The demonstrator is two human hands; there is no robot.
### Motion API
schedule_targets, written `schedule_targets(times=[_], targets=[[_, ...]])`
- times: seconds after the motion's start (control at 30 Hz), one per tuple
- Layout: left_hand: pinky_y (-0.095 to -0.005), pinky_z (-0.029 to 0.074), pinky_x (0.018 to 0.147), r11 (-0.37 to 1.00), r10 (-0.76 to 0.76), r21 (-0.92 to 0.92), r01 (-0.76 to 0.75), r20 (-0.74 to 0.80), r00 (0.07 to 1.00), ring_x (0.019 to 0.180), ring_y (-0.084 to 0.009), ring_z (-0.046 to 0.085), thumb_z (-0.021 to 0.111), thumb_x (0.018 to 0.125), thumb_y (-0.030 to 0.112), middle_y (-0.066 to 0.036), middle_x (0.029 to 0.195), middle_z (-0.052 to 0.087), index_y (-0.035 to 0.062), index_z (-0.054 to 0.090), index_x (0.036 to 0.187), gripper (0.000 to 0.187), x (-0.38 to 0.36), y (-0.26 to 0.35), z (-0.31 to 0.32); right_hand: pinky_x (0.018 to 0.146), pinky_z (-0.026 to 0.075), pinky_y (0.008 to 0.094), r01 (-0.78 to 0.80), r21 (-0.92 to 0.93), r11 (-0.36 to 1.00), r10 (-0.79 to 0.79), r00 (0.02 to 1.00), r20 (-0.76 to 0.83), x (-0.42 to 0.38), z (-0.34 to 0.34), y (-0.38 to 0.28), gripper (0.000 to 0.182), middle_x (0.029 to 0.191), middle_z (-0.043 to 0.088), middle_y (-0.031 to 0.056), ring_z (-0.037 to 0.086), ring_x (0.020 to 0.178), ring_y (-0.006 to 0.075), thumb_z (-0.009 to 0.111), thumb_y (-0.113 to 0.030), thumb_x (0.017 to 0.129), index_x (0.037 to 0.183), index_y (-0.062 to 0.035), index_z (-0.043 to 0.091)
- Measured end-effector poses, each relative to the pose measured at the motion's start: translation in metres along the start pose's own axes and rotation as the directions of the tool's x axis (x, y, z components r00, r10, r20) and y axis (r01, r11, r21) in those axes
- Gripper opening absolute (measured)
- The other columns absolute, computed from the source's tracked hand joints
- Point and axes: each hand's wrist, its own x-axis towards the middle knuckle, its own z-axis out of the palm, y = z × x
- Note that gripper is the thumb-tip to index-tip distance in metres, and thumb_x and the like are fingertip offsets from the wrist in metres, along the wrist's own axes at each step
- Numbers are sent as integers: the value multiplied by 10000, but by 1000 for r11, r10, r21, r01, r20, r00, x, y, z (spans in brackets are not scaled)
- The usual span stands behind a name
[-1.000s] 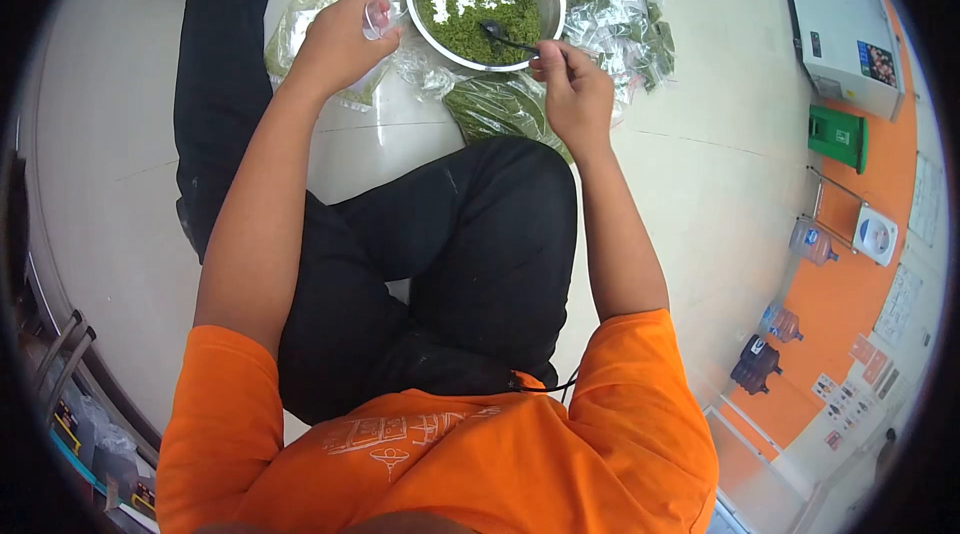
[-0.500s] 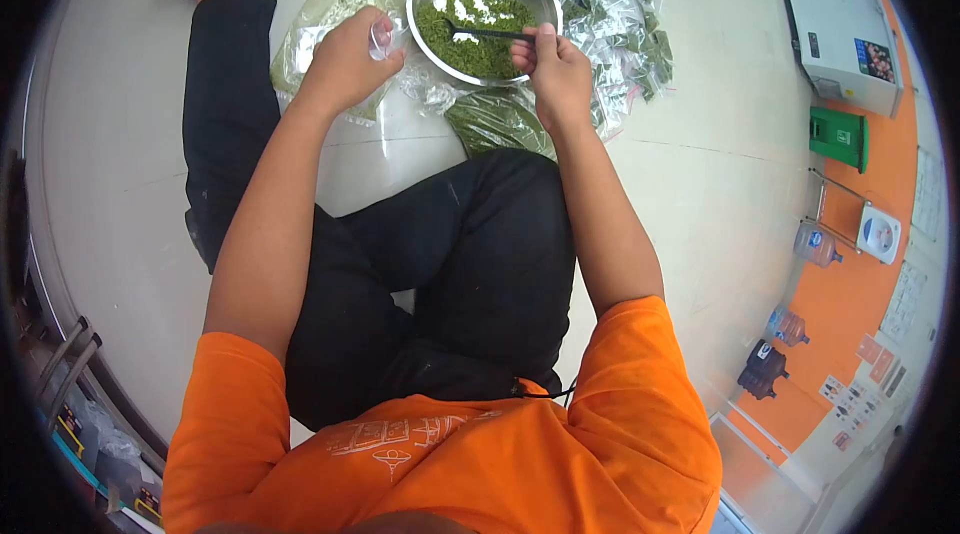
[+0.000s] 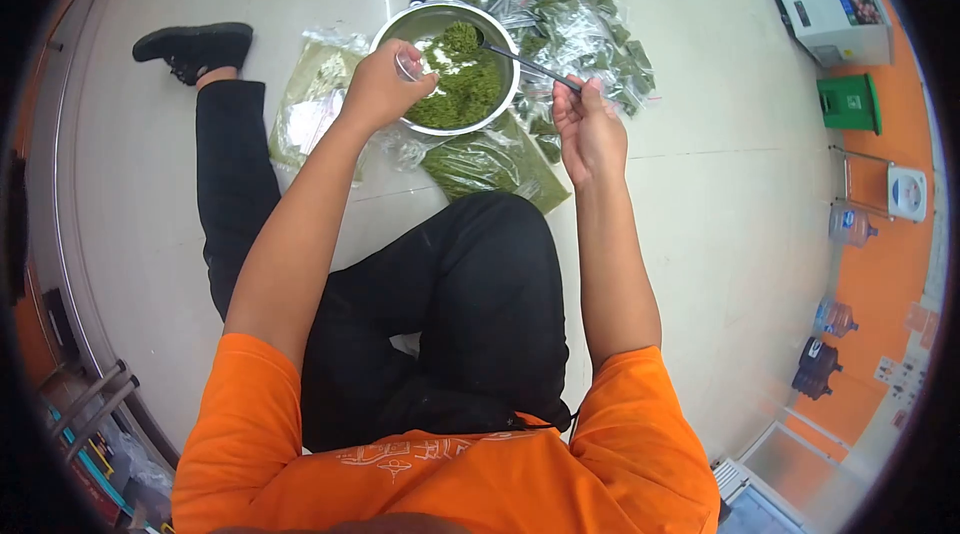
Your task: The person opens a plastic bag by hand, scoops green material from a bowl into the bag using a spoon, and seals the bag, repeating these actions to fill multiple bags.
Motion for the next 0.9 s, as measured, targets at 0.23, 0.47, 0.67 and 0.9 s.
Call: schedule_targets(times=[0.23, 0.47, 0.67, 0.9], targets=[[-375, 535, 861, 999, 40, -3, -40, 13, 999, 959, -262, 694, 820, 755, 367, -140, 1019, 716, 19, 626, 1095, 524, 20, 31, 31, 802, 578, 260, 129, -109, 986, -123, 991, 61, -16, 1, -25, 384, 986, 656, 135, 656, 896, 165, 511, -297, 1063, 1162, 69, 569], [-394, 536, 875, 1000, 25, 12, -24, -73, 997, 958, -311, 701, 809, 738, 332, -169, 980, 726, 1, 642, 1127, 537, 23, 48, 38, 802, 569, 260, 329, -289, 899, -299, 943, 145, -24, 10, -18, 367, 996, 687, 136, 674, 869, 150, 531, -271, 1059, 1158, 72, 618], [-386, 528, 867, 998, 3, -68, -7, -60, 998, 960, -296, 698, 808, 744, 373, -172, 1001, 725, -4, 665, 1096, 535, 29, 43, 35, 792, 560, 265, 657, -514, 551, -487, 754, 441, -37, 8, -6, 217, 974, 728, 116, 708, 839, 146, 579, -131, 1028, 1125, 30, 686], [-377, 519, 893, 974, 47, -216, -62, -74, 996, 993, -294, 695, 819, 747, 363, -180, 1044, 723, -1, 668, 1095, 525, 34, 22, 43, 773, 555, 261, 782, -491, 384, -511, 623, 593, -37, 12, -5, 183, 967, 728, 113, 700, 844, 144, 585, -79, 1012, 1127, 8, 699]])
